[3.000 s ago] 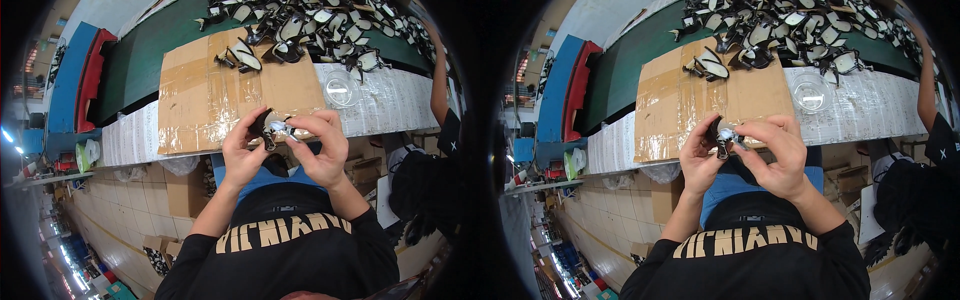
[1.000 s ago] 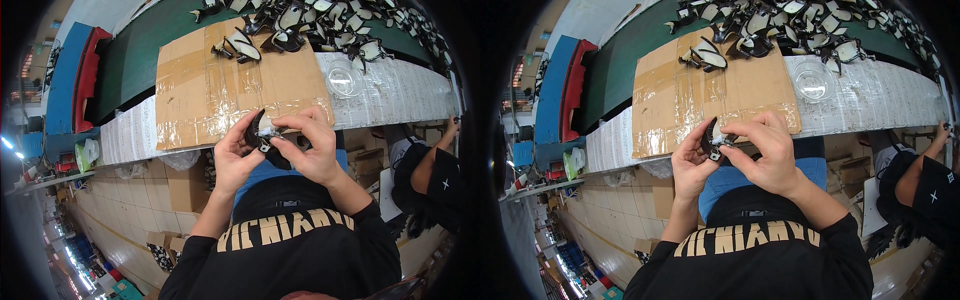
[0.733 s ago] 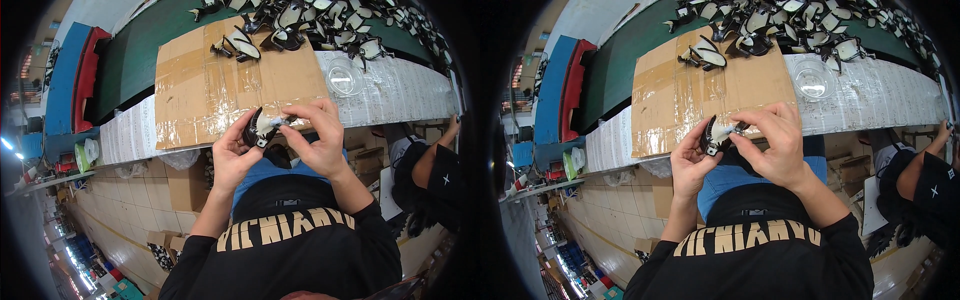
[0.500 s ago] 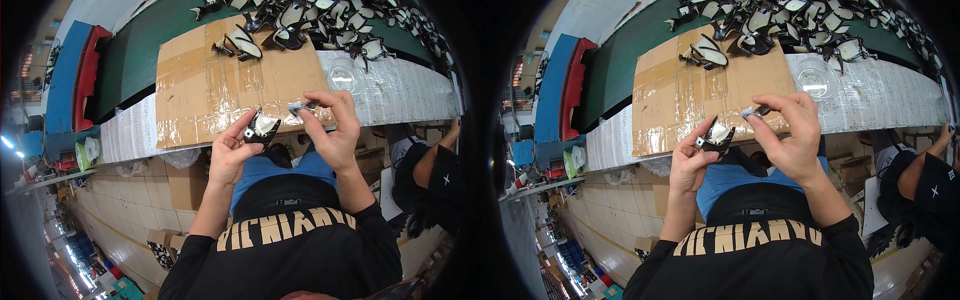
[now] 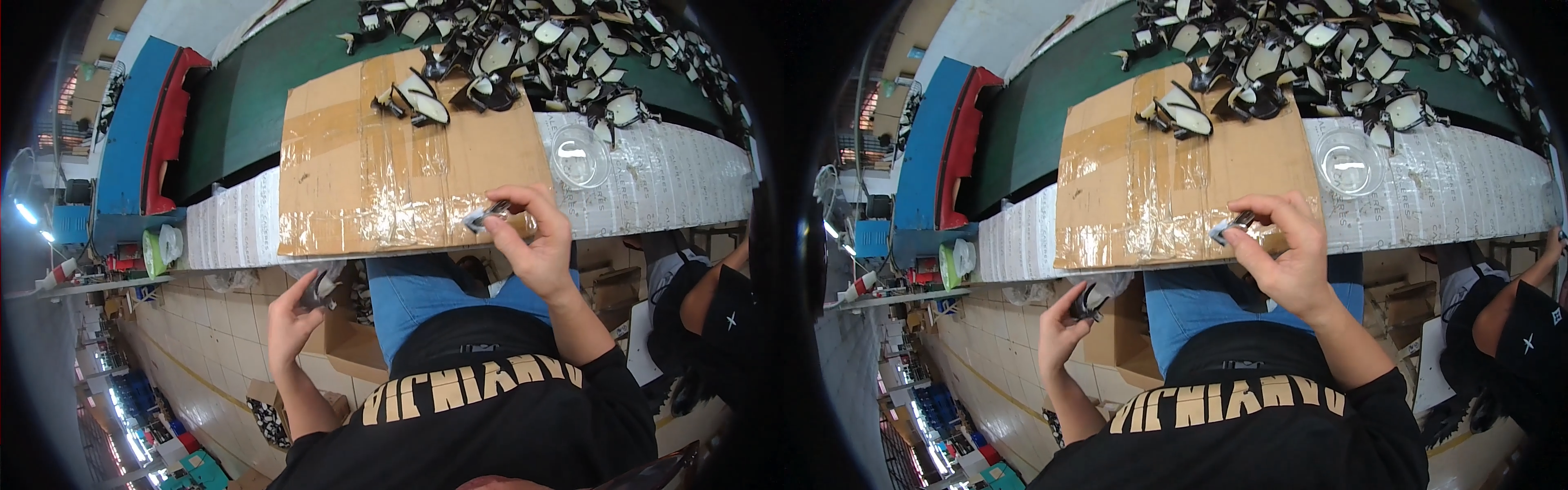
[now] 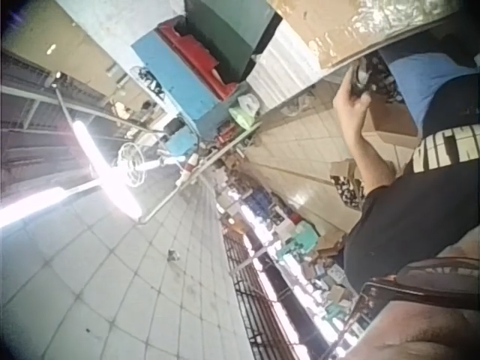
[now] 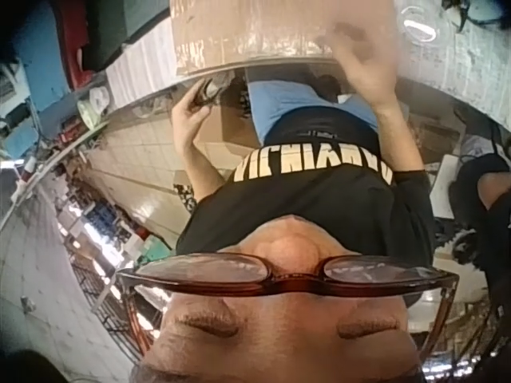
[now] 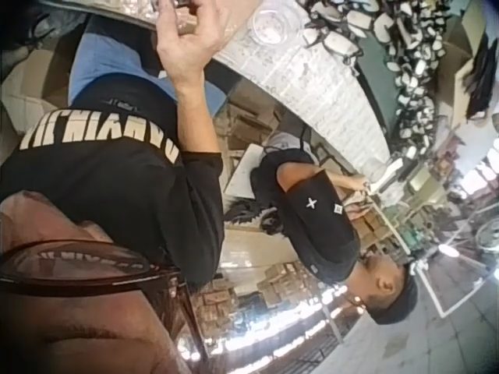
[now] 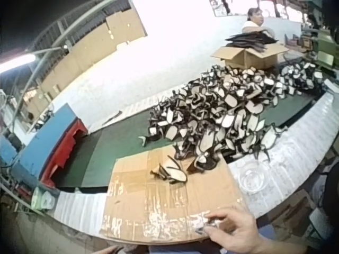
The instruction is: Assembling and fitting small black shoe components at a factory workbench.
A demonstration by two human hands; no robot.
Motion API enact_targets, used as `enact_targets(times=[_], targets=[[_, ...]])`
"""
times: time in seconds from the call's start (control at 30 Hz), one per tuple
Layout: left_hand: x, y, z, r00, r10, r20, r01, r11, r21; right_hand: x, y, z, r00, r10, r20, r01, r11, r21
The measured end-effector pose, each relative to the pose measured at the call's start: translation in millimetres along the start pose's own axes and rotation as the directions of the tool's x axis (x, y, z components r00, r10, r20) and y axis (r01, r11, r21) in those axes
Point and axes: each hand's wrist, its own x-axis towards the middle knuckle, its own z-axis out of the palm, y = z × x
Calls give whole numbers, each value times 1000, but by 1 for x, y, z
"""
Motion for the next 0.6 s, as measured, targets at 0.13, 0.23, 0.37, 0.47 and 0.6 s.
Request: enact_targets(times=[0.13,0.23,0.37,0.47,0.6], targets=[[12,19,0,979,144,-148,-78,921,381,1,14,7,996,78,50,-81,995,65],[53,70,36,892,431,-136,-392,887,244,-6,24,10,955,282,95,-297,905,305],[126,123,110,683,730,-34,-715,676,177,-7,37,17,935,310,171,-353,832,427],[177,133,153,436,900,1,-881,426,205,-6,32,12,925,318,207,-379,800,465],[206,137,172,487,873,-15,-661,380,647,-5,42,13,932,300,204,-362,804,471]])
